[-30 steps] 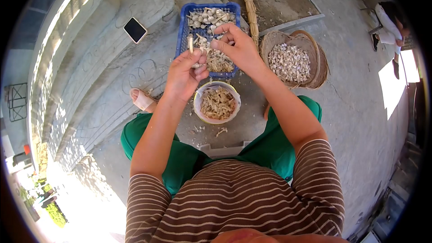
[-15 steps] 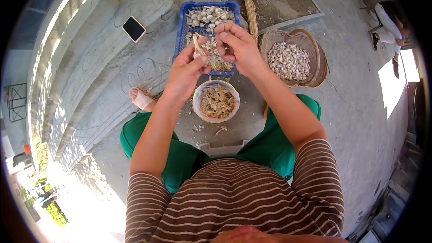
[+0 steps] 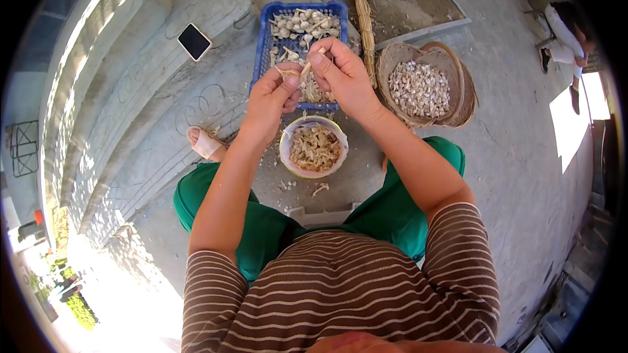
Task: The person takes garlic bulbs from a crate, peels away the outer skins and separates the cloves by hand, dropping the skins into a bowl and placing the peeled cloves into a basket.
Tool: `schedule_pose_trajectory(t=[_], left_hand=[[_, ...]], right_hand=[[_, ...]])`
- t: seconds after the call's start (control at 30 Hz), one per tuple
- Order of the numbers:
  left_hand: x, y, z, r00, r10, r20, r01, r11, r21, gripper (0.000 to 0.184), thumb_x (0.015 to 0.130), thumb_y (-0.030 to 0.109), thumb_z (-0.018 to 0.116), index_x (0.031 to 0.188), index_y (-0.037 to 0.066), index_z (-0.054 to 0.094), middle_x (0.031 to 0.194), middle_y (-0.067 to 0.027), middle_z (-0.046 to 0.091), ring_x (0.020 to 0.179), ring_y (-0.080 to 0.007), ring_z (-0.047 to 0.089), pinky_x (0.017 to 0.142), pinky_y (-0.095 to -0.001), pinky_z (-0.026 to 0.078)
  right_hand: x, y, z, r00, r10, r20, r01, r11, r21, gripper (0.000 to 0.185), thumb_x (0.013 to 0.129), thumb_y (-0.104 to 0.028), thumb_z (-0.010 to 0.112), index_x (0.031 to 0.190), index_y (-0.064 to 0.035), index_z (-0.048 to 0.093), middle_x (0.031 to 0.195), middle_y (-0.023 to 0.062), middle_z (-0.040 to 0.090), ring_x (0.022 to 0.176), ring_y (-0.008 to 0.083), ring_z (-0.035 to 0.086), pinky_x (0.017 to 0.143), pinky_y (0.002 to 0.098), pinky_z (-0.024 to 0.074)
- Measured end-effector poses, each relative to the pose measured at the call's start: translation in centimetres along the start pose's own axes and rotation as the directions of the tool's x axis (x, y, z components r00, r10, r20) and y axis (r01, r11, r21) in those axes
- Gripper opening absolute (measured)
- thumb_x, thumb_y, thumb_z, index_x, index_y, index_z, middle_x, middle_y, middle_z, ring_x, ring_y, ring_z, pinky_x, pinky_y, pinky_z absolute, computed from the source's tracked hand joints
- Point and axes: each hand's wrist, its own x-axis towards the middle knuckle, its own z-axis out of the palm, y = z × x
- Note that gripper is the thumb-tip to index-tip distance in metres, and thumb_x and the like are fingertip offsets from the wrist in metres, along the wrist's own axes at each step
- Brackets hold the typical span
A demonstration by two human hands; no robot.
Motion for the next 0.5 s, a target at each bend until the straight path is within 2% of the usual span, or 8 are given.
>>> schedule_pose_trajectory(t=[0.03,0.1,0.17,0.2,0.27,0.33,0.37,0.5], left_hand=[[0.1,0.0,-0.1,0.998,-0.055,0.042,0.065,0.951,-0.303,0.021,0.094,0.018,0.054,0.109,0.004,0.055,0.066,0.0018,0.045,0.058,-0.0098,0.04,0.054,-0.0236,0.035],[-0.1,0.1,0.3,0.999,-0.028,0.017,0.033,0.939,-0.342,0.021,0.095,0.018,0.051,0.112,0.005,0.053,0.069,0.0016,0.047,0.058,-0.0092,0.04,0.053,-0.0228,0.033],[-0.2,0.4,0.8,1.0,-0.006,-0.007,0.002,0.926,-0.379,0.021,0.097,0.018,0.048,0.115,0.007,0.052,0.072,0.0014,0.048,0.058,-0.0085,0.039,0.052,-0.022,0.032],[-0.3,0.6,1.1,0.999,0.02,-0.048,-0.036,0.931,-0.364,0.022,0.098,0.019,0.046,0.115,0.007,0.052,0.074,0.0012,0.049,0.058,-0.0079,0.039,0.052,-0.0213,0.033],[-0.4,0.7,1.2,0.995,0.045,-0.09,-0.074,0.935,-0.348,0.022,0.099,0.02,0.045,0.114,0.007,0.053,0.076,0.0011,0.049,0.059,-0.0073,0.04,0.052,-0.0206,0.033],[-0.6,0.3,1.2,0.973,0.19,-0.133,-0.185,0.981,0.05,0.024,0.1,0.022,0.041,0.113,0.006,0.054,0.077,0.0009,0.05,0.059,-0.0058,0.04,0.051,-0.0194,0.035],[-0.7,0.2,1.5,0.973,0.189,-0.135,-0.184,0.982,0.05,0.024,0.1,0.022,0.041,0.113,0.006,0.054,0.077,0.0009,0.05,0.059,-0.0058,0.04,0.051,-0.0194,0.035],[-0.6,-0.7,1.8,0.964,0.154,-0.219,-0.155,0.988,0.01,0.028,0.1,0.025,0.038,0.11,0.004,0.053,0.074,0.0019,0.049,0.06,-0.0048,0.038,0.052,-0.0196,0.032]], right_hand=[[0.0,-0.2,-0.1,0.999,0.033,0.018,-0.035,0.987,0.158,0.013,0.093,-0.016,0.056,0.097,-0.0053,0.051,0.066,-0.0032,0.047,0.056,0.0058,0.042,0.049,0.022,0.0348],[0.1,0.0,-0.1,0.997,0.06,0.041,-0.07,0.948,0.31,0.014,0.094,-0.019,0.055,0.098,-0.006,0.05,0.065,-0.0043,0.045,0.056,0.0056,0.04,0.049,0.0225,0.0329],[0.3,1.0,0.3,0.994,-0.087,-0.071,0.076,0.987,-0.145,0.025,0.09,-0.025,0.059,0.09,-0.0004,0.052,0.068,0.0032,0.054,0.056,0.0114,0.051,0.053,0.027,0.0422],[0.2,0.8,0.3,0.993,-0.088,-0.074,0.077,0.987,-0.144,0.025,0.09,-0.025,0.059,0.09,-0.0004,0.052,0.068,0.0032,0.054,0.056,0.0114,0.051,0.053,0.027,0.0422],[-0.3,0.2,0.6,0.994,-0.033,0.103,0.071,0.915,-0.398,0.031,0.09,-0.03,0.056,0.092,0.0009,0.052,0.069,0.0131,0.059,0.061,0.0243,0.061,0.056,0.0353,0.0464],[-0.6,0.4,1.1,0.988,-0.106,0.113,0.149,0.844,-0.516,0.031,0.091,-0.029,0.054,0.093,0.0015,0.051,0.07,0.0167,0.059,0.065,0.0295,0.061,0.058,0.0388,0.0464],[-0.7,0.4,1.2,0.975,-0.179,0.132,0.222,0.751,-0.622,0.03,0.093,-0.027,0.052,0.094,0.0021,0.05,0.072,0.0203,0.058,0.069,0.0346,0.061,0.06,0.0422,0.0464],[-1.0,0.8,1.5,0.987,-0.116,0.114,0.163,0.717,-0.677,0.028,0.093,-0.026,0.049,0.091,0.0018,0.05,0.072,0.0217,0.058,0.072,0.0424,0.058,0.062,0.0453,0.0466]])
